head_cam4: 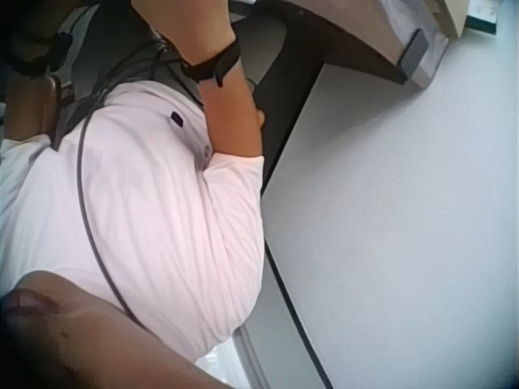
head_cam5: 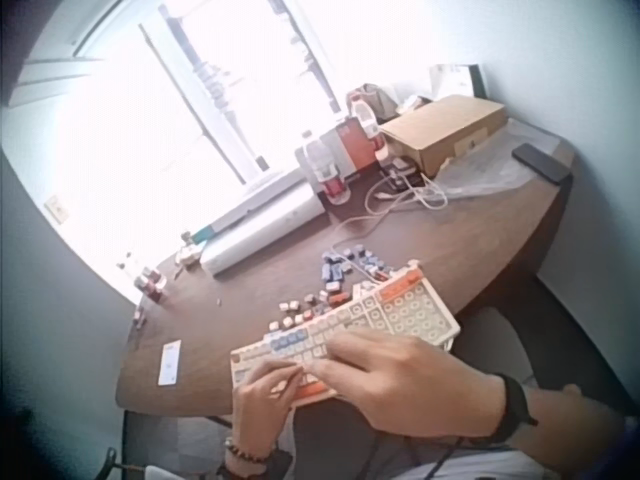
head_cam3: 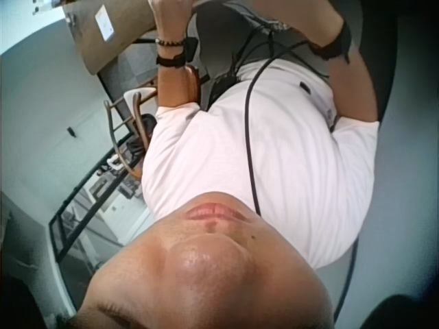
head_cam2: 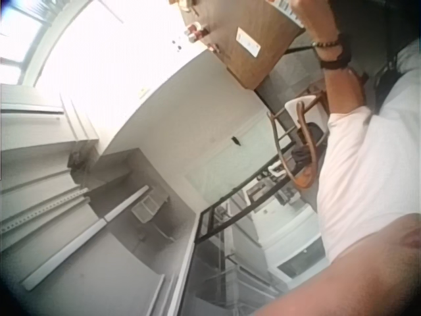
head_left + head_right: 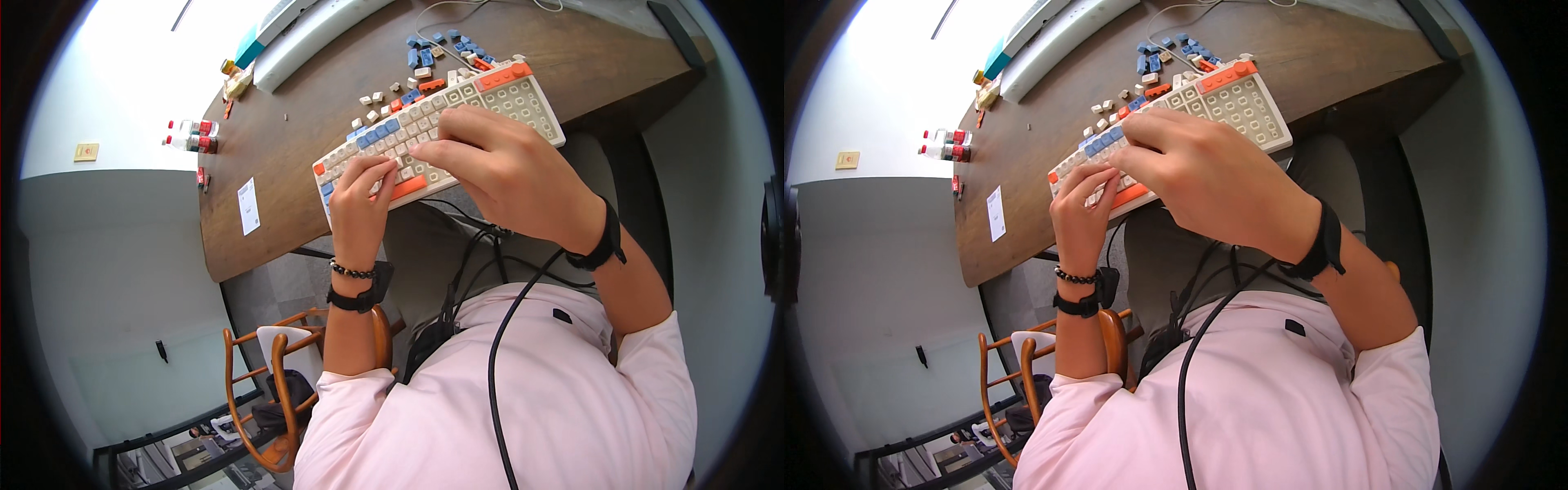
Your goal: The person is placing keycaps onto a keyboard base by hand. They pick up various keycaps from the wooden desk and press them onto the switches of the keyboard.
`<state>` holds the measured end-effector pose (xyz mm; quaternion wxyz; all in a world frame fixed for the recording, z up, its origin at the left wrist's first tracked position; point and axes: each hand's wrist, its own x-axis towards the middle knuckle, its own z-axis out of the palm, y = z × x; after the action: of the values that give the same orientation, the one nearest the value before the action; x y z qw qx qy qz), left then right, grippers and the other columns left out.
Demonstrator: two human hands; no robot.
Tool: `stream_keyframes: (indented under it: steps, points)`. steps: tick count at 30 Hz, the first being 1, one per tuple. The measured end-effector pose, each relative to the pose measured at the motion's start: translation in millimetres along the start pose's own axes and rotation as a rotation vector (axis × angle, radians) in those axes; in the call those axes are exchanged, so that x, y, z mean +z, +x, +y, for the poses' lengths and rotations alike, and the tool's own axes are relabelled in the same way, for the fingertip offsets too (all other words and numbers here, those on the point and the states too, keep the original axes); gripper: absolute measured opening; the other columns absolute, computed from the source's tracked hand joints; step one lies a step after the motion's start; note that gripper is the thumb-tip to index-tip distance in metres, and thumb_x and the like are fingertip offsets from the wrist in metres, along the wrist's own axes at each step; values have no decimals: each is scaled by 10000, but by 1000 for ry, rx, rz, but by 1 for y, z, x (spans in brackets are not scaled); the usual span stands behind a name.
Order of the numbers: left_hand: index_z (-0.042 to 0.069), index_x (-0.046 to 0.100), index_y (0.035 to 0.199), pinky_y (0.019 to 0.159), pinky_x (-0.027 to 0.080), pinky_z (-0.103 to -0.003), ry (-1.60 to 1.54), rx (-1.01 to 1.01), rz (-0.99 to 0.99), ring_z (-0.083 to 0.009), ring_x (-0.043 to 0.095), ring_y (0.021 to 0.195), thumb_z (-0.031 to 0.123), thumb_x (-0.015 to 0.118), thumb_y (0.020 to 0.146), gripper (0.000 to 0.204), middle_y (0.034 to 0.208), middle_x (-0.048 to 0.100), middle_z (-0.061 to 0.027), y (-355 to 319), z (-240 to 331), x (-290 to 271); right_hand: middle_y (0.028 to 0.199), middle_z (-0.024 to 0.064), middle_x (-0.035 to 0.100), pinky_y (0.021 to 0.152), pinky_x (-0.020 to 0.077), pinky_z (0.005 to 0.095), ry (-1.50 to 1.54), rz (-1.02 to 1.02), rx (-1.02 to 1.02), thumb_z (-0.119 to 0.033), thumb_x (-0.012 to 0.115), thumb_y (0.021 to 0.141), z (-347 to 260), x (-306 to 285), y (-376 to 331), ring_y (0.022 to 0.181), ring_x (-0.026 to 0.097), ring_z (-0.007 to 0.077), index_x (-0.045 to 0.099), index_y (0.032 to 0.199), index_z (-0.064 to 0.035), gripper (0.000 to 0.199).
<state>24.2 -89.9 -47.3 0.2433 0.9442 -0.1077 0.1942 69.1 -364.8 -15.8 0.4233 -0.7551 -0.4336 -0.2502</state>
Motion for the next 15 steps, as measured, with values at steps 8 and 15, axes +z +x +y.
stream_keyframes:
  steps: [8, 15]
  points:
    - [11, 904, 1155, 944, 657, -383, 4, 54, -9, -286, 851, 1049, 9, 897, 1003, 151, 1173, 873, -103, 3, -4, -2, 1156, 155, 755, 913, 653, 468, -19, -13, -4, 40, 808, 969, 3, -1, -1, 1036, 779, 357, 854, 1319, -23, 359]
    - [16, 912, 1169, 1004, 646, -423, 57, 122, -44, -301, 824, 1109, 31, 893, 1000, 170, 1210, 862, -82, 0, -2, -5, 1141, 149, 760, 912, 656, 464, 9, -6, 1, 38, 808, 965, 2, 1, -1, 1036, 784, 351, 855, 1313, -19, 355]
